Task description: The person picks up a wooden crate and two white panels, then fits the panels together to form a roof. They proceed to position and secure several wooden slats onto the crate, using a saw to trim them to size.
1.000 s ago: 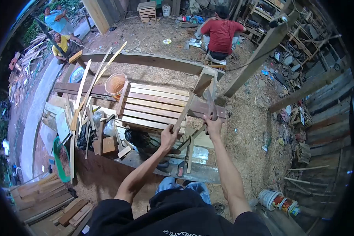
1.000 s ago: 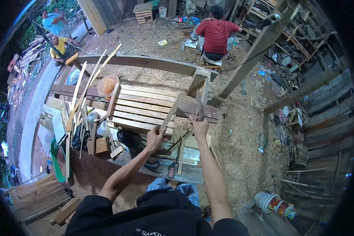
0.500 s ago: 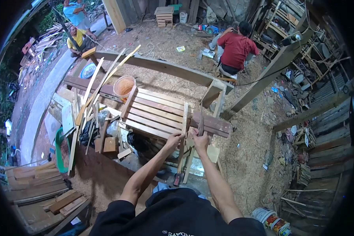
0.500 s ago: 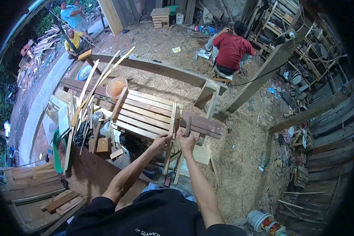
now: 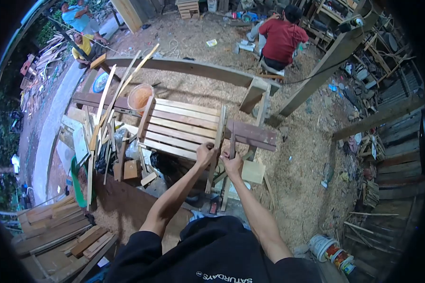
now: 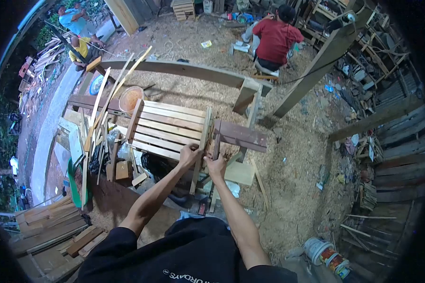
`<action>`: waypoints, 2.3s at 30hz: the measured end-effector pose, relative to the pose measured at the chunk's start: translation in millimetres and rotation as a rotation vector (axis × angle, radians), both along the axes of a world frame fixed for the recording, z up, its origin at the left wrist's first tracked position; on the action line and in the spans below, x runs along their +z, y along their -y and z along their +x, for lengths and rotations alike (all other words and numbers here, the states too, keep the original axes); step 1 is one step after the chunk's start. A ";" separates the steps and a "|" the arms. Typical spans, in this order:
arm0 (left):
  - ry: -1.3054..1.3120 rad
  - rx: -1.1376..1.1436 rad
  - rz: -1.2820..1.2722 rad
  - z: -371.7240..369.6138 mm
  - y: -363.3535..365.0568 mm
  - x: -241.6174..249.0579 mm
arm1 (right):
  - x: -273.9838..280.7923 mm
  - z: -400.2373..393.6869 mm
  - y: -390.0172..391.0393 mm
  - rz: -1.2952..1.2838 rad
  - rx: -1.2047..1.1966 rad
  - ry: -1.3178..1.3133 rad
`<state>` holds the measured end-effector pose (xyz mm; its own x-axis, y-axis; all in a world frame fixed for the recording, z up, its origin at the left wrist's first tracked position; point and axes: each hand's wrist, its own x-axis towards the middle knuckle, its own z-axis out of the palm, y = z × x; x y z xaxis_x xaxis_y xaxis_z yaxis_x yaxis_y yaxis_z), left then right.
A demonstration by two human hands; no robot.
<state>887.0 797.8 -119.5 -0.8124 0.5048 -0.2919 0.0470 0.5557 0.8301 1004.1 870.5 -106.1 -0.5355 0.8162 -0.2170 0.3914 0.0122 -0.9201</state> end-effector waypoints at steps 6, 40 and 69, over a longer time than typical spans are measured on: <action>-0.125 -0.079 -0.078 -4.7 -3.0 -0.7 | -15.5 4.8 10.0 0.014 -0.040 0.004; -0.259 -0.407 -0.417 -25.5 -24.0 34.9 | -8.8 8.8 21.2 0.068 -0.012 0.120; 0.035 -0.351 -0.178 -32.8 -18.2 44.4 | -22.9 13.0 20.2 0.070 -0.038 0.146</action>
